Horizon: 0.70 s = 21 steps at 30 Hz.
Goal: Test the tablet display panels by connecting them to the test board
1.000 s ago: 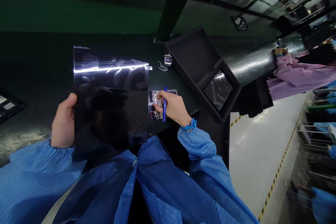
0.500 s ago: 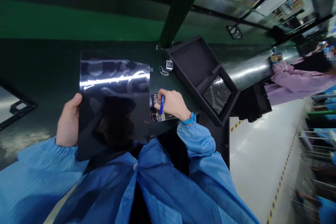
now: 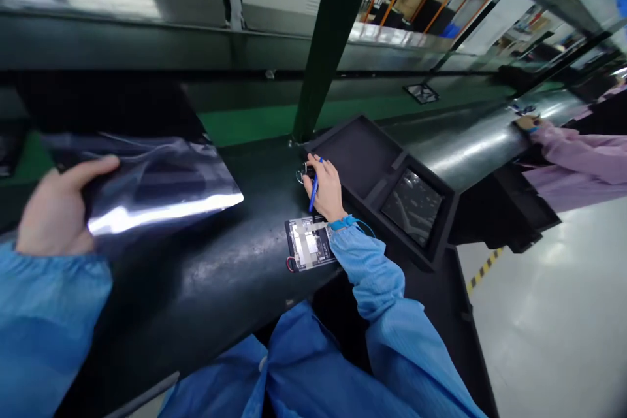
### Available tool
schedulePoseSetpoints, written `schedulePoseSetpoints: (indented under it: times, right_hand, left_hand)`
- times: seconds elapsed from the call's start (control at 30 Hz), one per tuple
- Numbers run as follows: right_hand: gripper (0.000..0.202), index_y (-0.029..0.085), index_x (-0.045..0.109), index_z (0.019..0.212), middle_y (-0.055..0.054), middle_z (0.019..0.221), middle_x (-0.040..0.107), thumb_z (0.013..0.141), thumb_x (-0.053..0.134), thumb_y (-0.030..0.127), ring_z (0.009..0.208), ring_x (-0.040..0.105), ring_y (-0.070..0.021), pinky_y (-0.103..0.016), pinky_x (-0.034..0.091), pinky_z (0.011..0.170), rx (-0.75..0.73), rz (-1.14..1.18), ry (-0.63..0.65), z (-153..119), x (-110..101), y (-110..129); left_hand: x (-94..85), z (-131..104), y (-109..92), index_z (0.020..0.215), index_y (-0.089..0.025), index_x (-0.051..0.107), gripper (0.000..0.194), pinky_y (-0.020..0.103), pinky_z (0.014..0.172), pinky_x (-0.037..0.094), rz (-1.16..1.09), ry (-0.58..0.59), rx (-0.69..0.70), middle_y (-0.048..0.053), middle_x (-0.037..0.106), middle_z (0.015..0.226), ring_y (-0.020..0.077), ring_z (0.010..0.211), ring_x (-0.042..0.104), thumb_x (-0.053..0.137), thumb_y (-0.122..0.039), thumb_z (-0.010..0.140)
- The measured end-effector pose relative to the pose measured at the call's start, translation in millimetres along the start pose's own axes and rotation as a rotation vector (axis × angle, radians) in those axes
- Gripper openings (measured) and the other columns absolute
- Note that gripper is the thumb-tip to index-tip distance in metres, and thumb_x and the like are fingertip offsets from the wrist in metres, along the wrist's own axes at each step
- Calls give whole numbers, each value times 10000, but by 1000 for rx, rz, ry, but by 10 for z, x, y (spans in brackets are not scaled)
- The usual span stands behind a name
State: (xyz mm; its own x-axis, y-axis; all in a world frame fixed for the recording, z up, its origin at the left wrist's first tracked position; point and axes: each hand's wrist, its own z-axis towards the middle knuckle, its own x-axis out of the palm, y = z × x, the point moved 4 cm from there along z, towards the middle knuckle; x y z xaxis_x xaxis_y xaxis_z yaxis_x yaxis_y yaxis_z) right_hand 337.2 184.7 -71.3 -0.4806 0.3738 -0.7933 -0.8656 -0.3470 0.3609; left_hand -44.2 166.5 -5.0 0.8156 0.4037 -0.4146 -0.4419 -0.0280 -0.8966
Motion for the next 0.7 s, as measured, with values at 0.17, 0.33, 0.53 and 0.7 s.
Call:
schedulePoseSetpoints:
  times: [0.17, 0.33, 0.53, 0.7]
  right_hand:
    - [381, 166, 597, 1300, -115, 1365, 648, 938, 510, 251, 1333, 535, -249, -423, 414, 1146, 34, 70, -85, -50, -9, -80]
    - [366, 176, 636, 1252, -101, 1314, 682, 909, 513, 207, 1255, 577, -244, -423, 434, 1110, 44, 84, -86, -38, -34, -85]
    - [335, 205, 666, 1203, -61, 1408, 642, 911, 505, 179, 1256, 571, -236, -415, 422, 1117, 57, 86, -15, -66, -60, -74]
    - [305, 193, 663, 1187, -59, 1427, 628, 917, 520, 183, 1282, 552, -238, -408, 421, 1125, 89, 104, -36, -71, -57, -80]
  left_hand:
    - [579, 672, -781, 1435, -175, 544, 579, 661, 1041, 424, 496, -7, 486, 103, 695, 1262, 395, 1242, 603, 510, -340, 882]
    - [1824, 907, -779, 1485, -229, 480, 524, 593, 975, 457, 793, 366, 593, 171, 616, 1373, 376, 1215, 594, 336, -186, 983]
    - [2816, 1185, -550, 1452, -134, 467, 489, 608, 1082, 341, 765, 497, 594, 219, 545, 1437, 345, 1351, 471, 319, -204, 992]
    - [2673, 1240, -637, 1527, -110, 328, 675, 697, 1155, 152, 660, 406, 623, 239, 301, 1623, 396, 1501, 238, 493, -399, 939]
